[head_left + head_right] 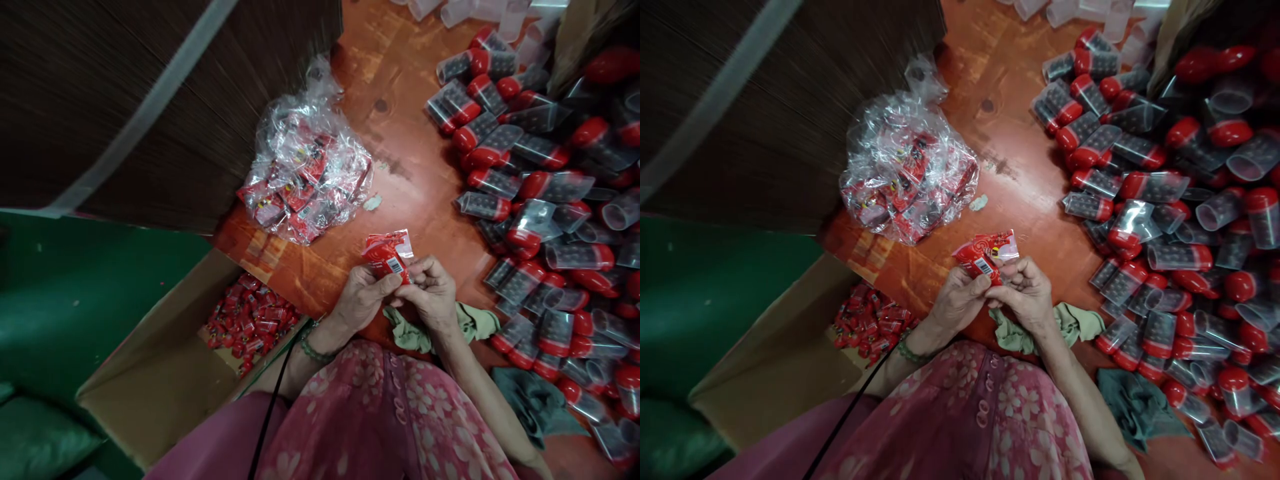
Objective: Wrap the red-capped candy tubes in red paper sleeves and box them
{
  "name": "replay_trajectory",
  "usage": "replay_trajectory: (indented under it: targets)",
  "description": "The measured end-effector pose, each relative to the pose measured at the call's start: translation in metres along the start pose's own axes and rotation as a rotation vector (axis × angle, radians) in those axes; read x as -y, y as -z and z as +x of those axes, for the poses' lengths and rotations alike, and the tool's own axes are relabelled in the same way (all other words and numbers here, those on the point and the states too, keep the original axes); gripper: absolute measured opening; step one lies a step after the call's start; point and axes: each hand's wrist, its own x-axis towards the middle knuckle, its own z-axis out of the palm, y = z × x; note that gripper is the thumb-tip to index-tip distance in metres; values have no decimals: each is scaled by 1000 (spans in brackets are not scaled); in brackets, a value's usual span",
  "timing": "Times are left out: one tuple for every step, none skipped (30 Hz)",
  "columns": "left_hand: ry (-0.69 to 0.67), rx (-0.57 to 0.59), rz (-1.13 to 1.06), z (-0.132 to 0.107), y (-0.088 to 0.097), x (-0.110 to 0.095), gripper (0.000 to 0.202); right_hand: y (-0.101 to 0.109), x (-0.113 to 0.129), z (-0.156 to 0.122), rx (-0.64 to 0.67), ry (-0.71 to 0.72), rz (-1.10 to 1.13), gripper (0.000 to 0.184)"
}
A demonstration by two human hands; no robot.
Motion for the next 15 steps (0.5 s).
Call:
replay_trajectory:
  targets:
    - [-6, -4, 12, -1, 1, 1, 38, 0, 0, 0, 4, -4, 4, 45]
    - [-9, -8, 29, -2, 2, 1, 38, 0, 0, 0, 5, -6, 7, 45]
    - [-10, -9, 46, -3, 3, 1, 38, 0, -1, 0, 4, -4, 9, 46]
    - [-11, -8, 59, -3, 3, 2, 38, 0, -1, 0, 1, -1, 11, 47]
    - [-17, -6, 64, -4, 4, 2, 37, 0, -2, 0, -1, 3, 11, 47]
    - [-26, -5, 67, -5, 4, 2, 36, 0, -2, 0, -2, 5, 10, 48]
    - [-38, -4, 70, -5, 4, 1, 36, -1, -3, 0, 0, 2, 7, 48]
    - [-50, -5, 74, -7, 4, 1, 36, -1, -4, 0, 9, -6, 1, 49]
    - [-55, -7, 81, -9, 4, 0, 37, -2, -5, 0, 26, -17, -10, 50]
    - [-54, -12, 92, -12, 4, -2, 38, -3, -6, 0, 53, -28, -26, 51]
    - [-55, -23, 107, -16, 4, -4, 38, -4, -6, -1, 92, -37, -52, 51]
    - [-64, -46, 126, -22, 5, -7, 36, -4, -6, -2, 139, -41, -88, 50]
    - [-91, -82, 148, -29, 8, -11, 33, -5, -5, -4, 190, -42, -138, 48]
    - [-144, -139, 175, -37, 12, -15, 30, -4, -4, -6, 236, -33, -203, 46]
    - [-226, -218, 207, -46, 18, -19, 26, -3, -1, -9, 266, -7, -288, 43]
